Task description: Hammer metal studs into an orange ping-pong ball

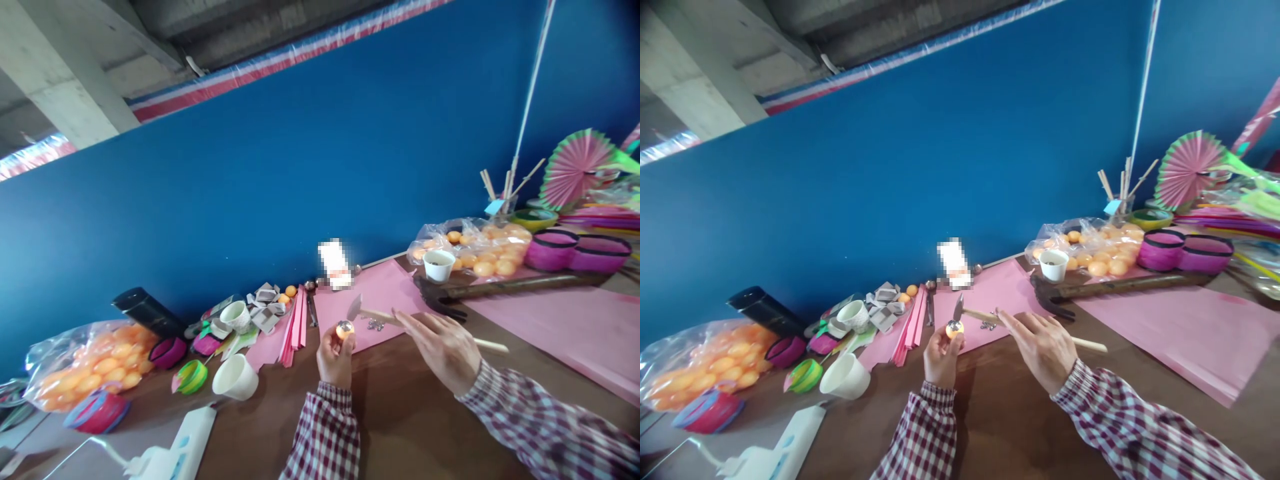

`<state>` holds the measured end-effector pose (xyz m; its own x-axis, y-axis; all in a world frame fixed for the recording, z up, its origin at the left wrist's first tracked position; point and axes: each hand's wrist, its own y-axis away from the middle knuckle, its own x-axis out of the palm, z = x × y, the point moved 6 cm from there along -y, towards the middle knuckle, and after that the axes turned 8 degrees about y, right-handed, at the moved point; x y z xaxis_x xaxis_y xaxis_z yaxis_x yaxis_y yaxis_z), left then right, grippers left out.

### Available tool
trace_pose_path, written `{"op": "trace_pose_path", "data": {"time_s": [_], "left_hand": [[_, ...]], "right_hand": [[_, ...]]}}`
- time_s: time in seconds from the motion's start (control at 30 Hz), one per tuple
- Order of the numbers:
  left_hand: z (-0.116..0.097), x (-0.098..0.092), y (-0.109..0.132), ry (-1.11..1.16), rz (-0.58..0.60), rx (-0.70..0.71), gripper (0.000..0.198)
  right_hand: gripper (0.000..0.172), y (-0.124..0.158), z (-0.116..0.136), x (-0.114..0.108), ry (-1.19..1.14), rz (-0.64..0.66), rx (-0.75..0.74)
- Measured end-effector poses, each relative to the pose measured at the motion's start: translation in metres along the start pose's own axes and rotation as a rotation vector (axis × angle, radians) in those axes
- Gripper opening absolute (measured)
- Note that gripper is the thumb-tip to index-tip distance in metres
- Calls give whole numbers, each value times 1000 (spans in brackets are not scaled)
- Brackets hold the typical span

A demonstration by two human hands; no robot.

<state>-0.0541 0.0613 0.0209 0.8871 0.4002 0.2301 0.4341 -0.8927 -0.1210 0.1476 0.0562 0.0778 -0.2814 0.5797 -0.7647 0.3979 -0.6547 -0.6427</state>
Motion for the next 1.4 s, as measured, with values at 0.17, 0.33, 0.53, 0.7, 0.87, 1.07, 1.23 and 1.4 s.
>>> {"op": "trace_pose_path", "data": {"time_s": [0.17,0.33,0.53,0.7,0.87,1.07,1.23,1.4], "left_hand": [[11,3,1,55,92,-81,37],[9,5,1,14,131,-31,38],[5,5,0,32,83,10,38],[5,6,1,-14,96,16,44],[4,5,1,-11,78,63,43],[-1,6,2,-73,86,131,39],[0,5,2,-84,83,145,39],[-2,6,3,-138,88,152,39]], "right_hand": [[40,-1,4,-2,6,-5,-45],[42,-2,1,-4,14,-23,-9],[42,-1,-1,-5,1,-27,16],[42,0,3,0,14,31,-34],[41,-1,0,-3,19,2,1],[41,-2,0,-7,-1,-30,12],[42,-2,5,-6,6,-26,-36],[41,-2,3,-5,-4,-21,-8]]}}
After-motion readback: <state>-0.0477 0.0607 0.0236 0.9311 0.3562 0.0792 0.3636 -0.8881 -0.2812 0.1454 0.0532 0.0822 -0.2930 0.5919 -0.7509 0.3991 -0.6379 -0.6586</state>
